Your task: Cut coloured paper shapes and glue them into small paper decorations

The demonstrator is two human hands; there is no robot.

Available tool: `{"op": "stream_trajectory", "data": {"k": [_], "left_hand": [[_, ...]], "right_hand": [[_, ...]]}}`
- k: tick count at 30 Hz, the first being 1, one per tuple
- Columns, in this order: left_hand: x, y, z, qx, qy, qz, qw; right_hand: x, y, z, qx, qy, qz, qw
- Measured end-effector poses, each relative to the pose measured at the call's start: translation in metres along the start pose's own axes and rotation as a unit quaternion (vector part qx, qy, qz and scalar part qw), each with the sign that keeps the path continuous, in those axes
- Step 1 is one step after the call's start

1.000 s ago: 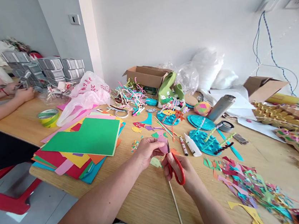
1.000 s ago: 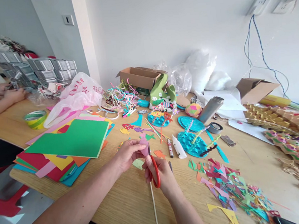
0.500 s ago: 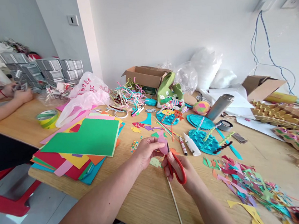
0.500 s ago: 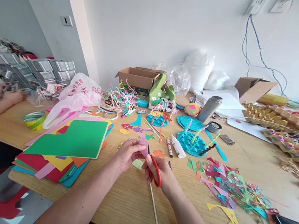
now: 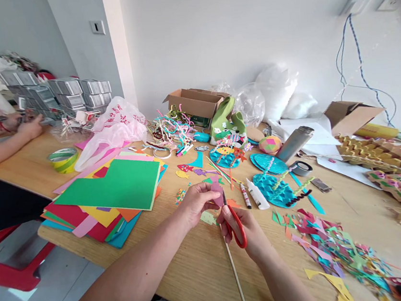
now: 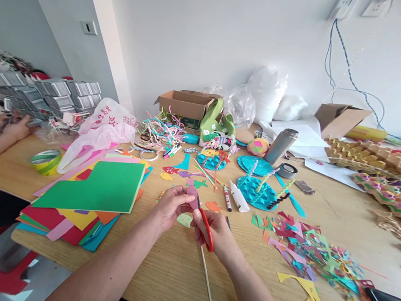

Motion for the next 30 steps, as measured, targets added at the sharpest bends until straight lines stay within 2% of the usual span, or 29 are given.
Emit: {"op": "stream_trajectory", "data": {"k": [21, 30], "left_hand": [[-0.0026, 0.0003, 0.0021, -0.001, -0.020, 0.002, 1.000], [-0.0026, 0.0007, 0.0027, 0.002, -0.006, 0.009, 1.000]], "right_hand": [[-0.0022, -0.0036, 0.0020, 0.003, 0.006, -0.044, 0.999], [-0.0062, -0.0060, 0.0039, -0.049, -0.035, -0.187, 0.981]]}}
Point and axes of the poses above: each hand's wrist, its own z-axis towards the middle knuckle, its own x-axis out of the palm, y = z × x, the point moved 4 cm from there along z, towards the middle knuckle, and after that the axes turned 11 degrees about -x, right-handed, at the moved point
